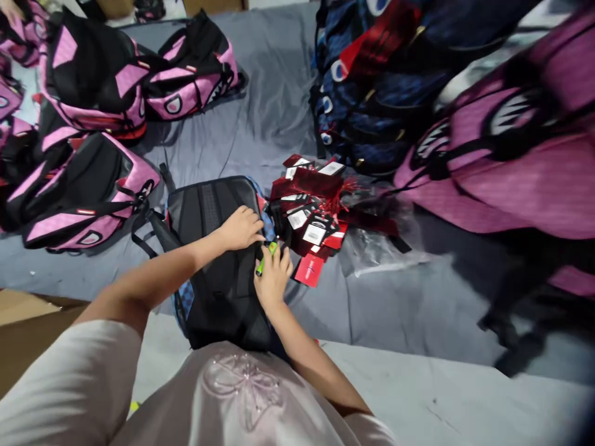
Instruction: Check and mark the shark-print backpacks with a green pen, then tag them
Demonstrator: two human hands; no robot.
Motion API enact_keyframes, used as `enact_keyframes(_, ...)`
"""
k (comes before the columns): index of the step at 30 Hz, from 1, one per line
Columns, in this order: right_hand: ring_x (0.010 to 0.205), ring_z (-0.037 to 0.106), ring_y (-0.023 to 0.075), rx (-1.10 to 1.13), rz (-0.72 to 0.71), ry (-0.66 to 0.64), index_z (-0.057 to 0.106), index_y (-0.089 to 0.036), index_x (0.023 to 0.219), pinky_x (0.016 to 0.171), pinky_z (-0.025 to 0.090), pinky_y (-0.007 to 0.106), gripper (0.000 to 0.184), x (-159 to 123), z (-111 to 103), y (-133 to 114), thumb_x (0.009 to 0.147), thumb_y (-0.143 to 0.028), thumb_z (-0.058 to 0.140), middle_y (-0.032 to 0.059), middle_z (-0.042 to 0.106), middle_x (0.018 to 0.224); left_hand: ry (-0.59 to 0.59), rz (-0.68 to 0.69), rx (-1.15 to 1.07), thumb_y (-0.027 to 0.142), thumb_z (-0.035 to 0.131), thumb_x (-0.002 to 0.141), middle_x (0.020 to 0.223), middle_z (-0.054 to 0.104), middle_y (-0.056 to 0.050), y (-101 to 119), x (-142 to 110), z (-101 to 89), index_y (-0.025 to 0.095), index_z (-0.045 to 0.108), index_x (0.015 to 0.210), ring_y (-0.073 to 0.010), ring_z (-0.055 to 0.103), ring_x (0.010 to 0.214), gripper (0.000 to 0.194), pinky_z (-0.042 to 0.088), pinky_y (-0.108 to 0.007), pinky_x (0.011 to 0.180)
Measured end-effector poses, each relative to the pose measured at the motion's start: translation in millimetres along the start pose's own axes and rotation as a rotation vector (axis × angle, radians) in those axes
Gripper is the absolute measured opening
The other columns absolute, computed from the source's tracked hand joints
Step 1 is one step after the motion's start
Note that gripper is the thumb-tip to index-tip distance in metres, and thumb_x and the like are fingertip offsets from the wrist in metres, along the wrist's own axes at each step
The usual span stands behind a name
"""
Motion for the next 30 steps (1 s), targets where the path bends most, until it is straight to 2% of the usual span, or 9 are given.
enact_keyframes(5,0.145,0.035,0.0430,-0.023,-0.028,0.054,0.064,-0.015,0.136,0.110,0.038,0.062,0.039,2,6,13,0.101,-0.029,0.052,0.0224,0.056,0.148,-0.095,0.096,0.018,0.059,0.043,0.102,0.088,0.070,-0.011,-11,9,19.1,0.016,0.070,0.095,-0.0253,0.061,0.086,0.051,0.041,-0.042,0.085)
enact_keyframes(11,0.142,0.041,0.0439,-0.067,-0.046,0.121,0.065,-0.014,0.133,0.107,0.041,0.062,0.040,0,13,18,0.102,-0.036,0.054,0.0213,0.061,0.141,0.004,0.135,0.018,0.057,0.039,0.104,0.095,0.069,-0.007,-13,-1,20.2,0.019,0.068,0.100,-0.0246,0.061,0.092,0.047,0.044,-0.043,0.092)
enact_keyframes(16,0.140,0.043,0.0453,-0.102,-0.065,0.119,0.063,-0.012,0.134,0.104,0.042,0.064,0.046,1,16,17,0.101,-0.044,0.054,0.0234,0.063,0.137,0.064,0.187,-0.024,0.065,0.036,0.102,0.109,0.071,-0.005,-80,-24,17.5,0.025,0.068,0.108,-0.0228,0.063,0.107,0.052,0.036,-0.045,0.117)
enact_keyframes(18,0.140,0.043,0.0446,-0.083,-0.078,0.107,0.063,-0.013,0.134,0.105,0.042,0.064,0.048,3,19,14,0.101,-0.046,0.054,0.0228,0.064,0.136,0.245,-0.122,-0.053,0.068,0.032,0.101,0.123,0.069,-0.010,-151,-52,-0.1,0.024,0.067,0.116,-0.0261,0.058,0.125,0.058,0.032,-0.051,0.121)
enact_keyframes(20,0.141,0.042,0.0439,-0.060,-0.085,0.101,0.062,-0.013,0.134,0.105,0.041,0.064,0.046,4,22,12,0.101,-0.045,0.053,0.0220,0.064,0.135,0.605,-0.776,-0.089,0.071,0.028,0.101,0.137,0.063,-0.014,-235,-118,-25.4,0.023,0.064,0.123,-0.0295,0.045,0.143,0.064,0.027,-0.058,0.120)
enact_keyframes(22,0.141,0.041,0.0439,-0.042,-0.074,0.102,0.062,-0.014,0.134,0.105,0.040,0.064,0.045,6,24,10,0.102,-0.044,0.052,0.0213,0.065,0.136,0.783,-1.116,-0.101,0.075,0.022,0.100,0.154,0.049,-0.020,-268,-175,-34.1,0.014,0.055,0.138,-0.0306,0.031,0.153,0.079,0.024,-0.061,0.119)
enact_keyframes(24,0.141,0.041,0.0440,-0.032,-0.065,0.105,0.062,-0.014,0.133,0.105,0.040,0.064,0.044,7,24,8,0.102,-0.044,0.052,0.0210,0.065,0.135,0.673,-1.002,-0.119,0.078,0.023,0.098,0.161,0.039,-0.025,-263,-180,-33.1,0.008,0.044,0.149,-0.0312,0.029,0.155,0.089,0.025,-0.058,0.120)
enact_keyframes(27,0.143,0.040,0.0426,-0.026,-0.071,0.103,0.061,-0.014,0.133,0.107,0.040,0.062,0.041,8,22,2,0.102,-0.039,0.053,0.0207,0.065,0.134,0.368,-0.612,-0.119,0.074,0.034,0.097,0.164,0.038,-0.020,-211,-146,-19.2,0.017,0.048,0.149,-0.0352,0.031,0.155,0.078,0.022,-0.059,0.124)
enact_keyframes(30,0.144,0.039,0.0409,-0.018,-0.076,0.093,0.060,-0.014,0.134,0.109,0.040,0.061,0.040,8,21,-1,0.101,-0.036,0.055,0.0198,0.064,0.135,0.375,-0.502,-0.059,0.059,0.040,0.101,0.157,0.048,-0.017,-167,-115,-25.7,0.021,0.054,0.142,-0.0360,0.038,0.150,0.058,0.019,-0.061,0.123)
Point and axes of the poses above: each hand's wrist, its own x-axis towards the middle knuckle, its own z-axis out of the palm, y = z × x, the point moved 8 cm from there along x, towards the middle knuckle
